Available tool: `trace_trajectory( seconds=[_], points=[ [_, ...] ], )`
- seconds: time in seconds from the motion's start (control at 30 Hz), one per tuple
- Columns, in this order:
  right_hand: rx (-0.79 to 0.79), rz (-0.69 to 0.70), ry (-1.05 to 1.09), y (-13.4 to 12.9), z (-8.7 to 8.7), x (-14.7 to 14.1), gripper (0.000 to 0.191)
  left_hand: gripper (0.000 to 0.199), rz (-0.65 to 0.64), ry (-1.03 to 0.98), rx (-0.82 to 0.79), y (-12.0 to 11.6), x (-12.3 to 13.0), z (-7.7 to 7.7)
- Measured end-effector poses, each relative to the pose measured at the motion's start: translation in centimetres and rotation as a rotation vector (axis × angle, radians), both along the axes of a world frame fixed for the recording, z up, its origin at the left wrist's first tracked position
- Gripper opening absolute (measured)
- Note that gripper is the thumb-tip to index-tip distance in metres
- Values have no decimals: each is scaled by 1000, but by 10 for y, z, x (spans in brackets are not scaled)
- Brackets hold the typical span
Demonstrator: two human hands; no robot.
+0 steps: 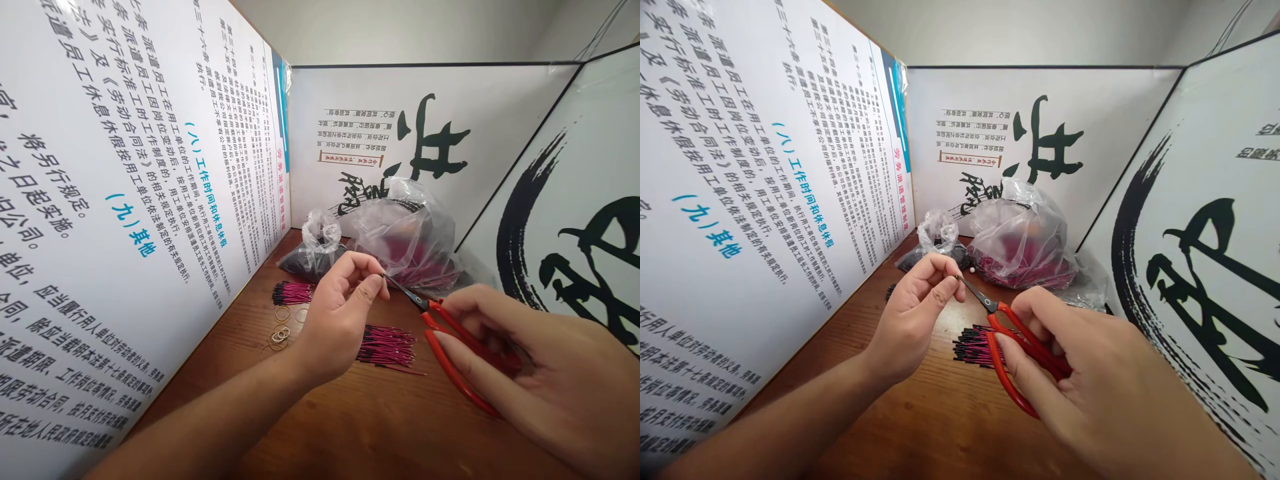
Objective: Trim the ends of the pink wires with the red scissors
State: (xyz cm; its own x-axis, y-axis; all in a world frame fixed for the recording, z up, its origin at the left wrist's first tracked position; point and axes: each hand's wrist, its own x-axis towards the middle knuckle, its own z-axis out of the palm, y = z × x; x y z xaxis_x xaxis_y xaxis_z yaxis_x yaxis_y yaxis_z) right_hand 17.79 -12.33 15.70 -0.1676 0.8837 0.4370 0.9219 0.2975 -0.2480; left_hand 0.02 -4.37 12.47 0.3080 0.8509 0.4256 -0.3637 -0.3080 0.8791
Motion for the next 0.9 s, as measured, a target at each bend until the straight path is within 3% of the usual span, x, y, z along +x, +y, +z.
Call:
trace_trajectory(
  seconds=[0.5,0.9],
  points=[
    [-1,40,-107,-1,1,4,22,8,-26,8,-7,3,1,0],
    [124,85,-165,2,1,4,24,8,-43,-7,-5,2,1,-1]
  ],
)
